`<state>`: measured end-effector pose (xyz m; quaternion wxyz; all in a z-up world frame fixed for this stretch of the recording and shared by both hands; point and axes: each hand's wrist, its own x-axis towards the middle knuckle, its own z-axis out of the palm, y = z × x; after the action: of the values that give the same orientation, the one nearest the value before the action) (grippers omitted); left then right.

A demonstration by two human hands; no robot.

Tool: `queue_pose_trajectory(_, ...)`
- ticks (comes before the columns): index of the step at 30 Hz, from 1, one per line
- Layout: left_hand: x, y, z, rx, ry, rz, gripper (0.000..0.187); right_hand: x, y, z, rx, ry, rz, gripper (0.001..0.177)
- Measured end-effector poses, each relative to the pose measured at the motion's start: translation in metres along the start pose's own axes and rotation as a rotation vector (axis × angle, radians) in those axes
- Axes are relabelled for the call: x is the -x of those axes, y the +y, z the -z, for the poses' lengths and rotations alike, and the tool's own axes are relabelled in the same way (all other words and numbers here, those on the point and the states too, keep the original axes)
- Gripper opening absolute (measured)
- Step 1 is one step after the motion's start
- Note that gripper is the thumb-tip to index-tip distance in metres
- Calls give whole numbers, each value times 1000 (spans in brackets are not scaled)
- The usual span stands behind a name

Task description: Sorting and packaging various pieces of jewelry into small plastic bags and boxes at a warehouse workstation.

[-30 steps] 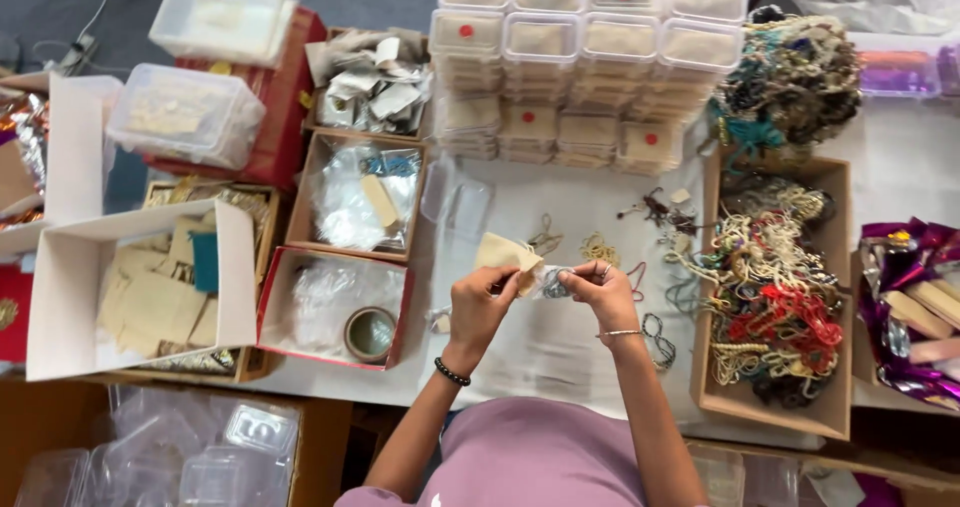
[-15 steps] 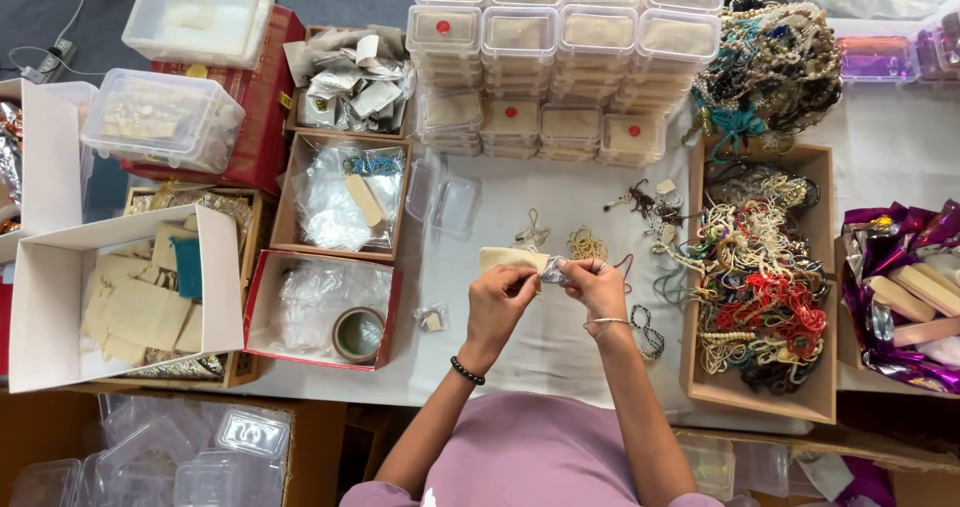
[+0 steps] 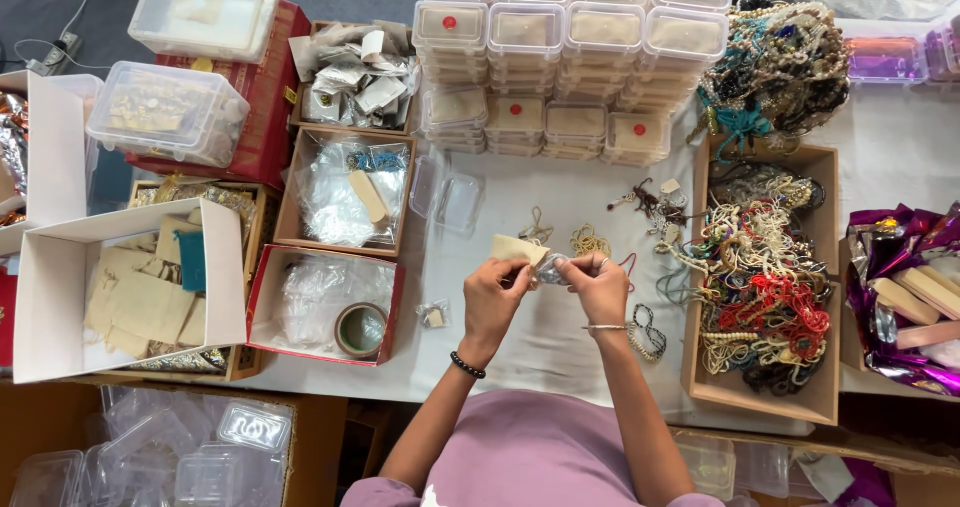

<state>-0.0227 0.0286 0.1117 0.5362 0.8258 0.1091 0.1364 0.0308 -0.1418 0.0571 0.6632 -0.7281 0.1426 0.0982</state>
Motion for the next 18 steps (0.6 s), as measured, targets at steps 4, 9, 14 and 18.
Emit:
queue_pose_trajectory(4,1,5,-4,24,-18,-15,15,-1,9,-2,-64,0,1,19)
queue_pose_trajectory(9,0,4,-17,-3,6,-46,14,16,-5,-18,293,76,327,18)
queue_pose_trajectory(14,-7,-5,-23,-33,40,-54,14,-15,42,0,-234,-144,-39,20)
queue_pose_trajectory(18,-3,-6,-32,7,-5,-73,15,-21,55,-7,-321,-131,-39,16)
